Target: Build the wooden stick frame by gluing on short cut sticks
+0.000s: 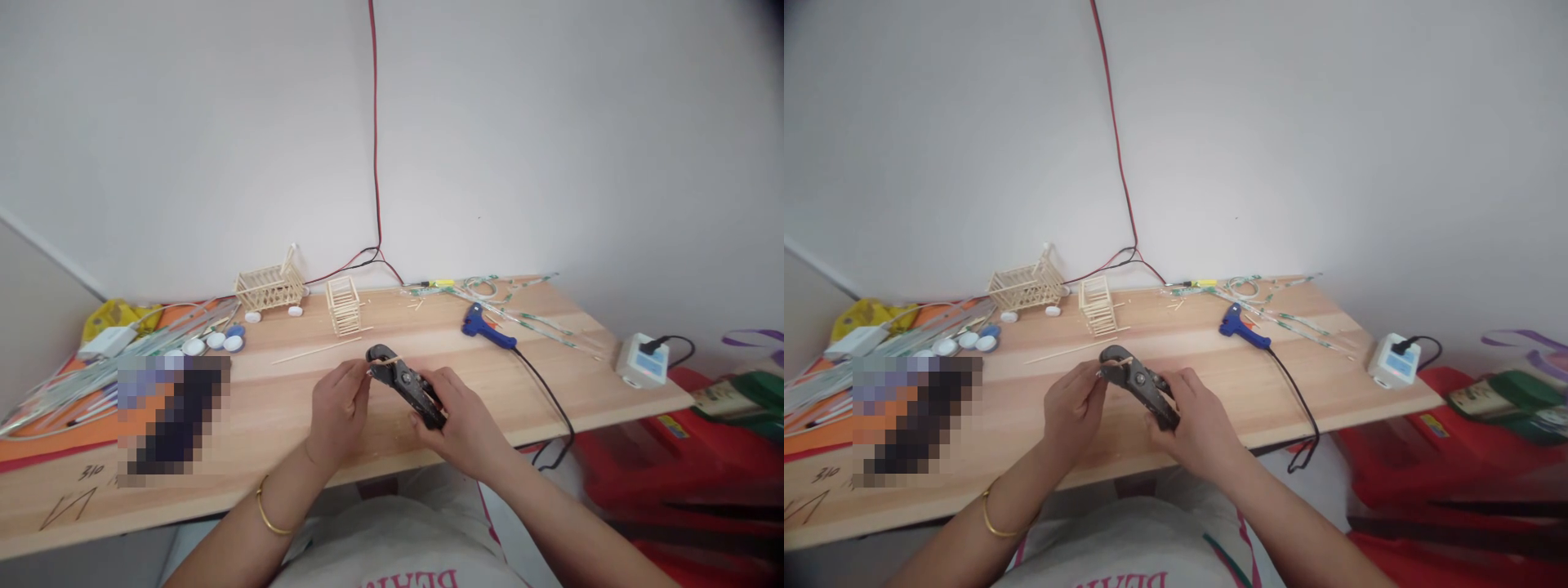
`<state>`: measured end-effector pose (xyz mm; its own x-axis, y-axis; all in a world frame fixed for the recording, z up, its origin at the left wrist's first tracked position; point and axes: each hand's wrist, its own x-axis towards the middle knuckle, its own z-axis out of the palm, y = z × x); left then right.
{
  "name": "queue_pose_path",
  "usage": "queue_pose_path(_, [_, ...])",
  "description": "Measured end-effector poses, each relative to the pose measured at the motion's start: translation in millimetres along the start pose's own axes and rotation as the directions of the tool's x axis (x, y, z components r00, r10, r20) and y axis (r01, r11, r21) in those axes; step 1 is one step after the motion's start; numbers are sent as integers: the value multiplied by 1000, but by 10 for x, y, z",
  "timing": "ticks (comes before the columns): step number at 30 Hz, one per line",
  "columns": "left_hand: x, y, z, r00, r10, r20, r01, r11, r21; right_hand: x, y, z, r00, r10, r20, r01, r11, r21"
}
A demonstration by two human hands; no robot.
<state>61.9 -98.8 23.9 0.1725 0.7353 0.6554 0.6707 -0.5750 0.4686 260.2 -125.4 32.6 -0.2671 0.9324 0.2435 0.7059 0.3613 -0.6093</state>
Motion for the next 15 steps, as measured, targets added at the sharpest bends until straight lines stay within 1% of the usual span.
queue_pose_path(5, [-11,-14,21,1000,27,3,-27,997,70,17,0,-5,1000,-28,7,28,999,-40])
queue_pose_path(7, [-17,-27,38,999,36,14,-37,995,90,26,9,-7,999,-6,34,9,996,-84])
queue_pose_path(9, [-24,-48,63,998,23,53,-29,993,111,33,33,-11,996,43,79,-31,989,-147])
queue_pose_path(11, [-30,-69,97,990,-20,136,0,990,143,37,76,-20,985,98,142,-69,978,-197])
queue_pose_path(12, [-31,-77,117,980,-52,194,20,987,162,39,102,-29,977,117,179,-79,975,-207])
queue_pose_path(14, [-30,-79,161,938,-131,322,65,976,209,46,156,-58,957,142,253,-92,975,-202])
queue_pose_path(15, [-27,-74,184,904,-177,388,87,967,238,53,179,-78,944,153,291,-100,977,-189])
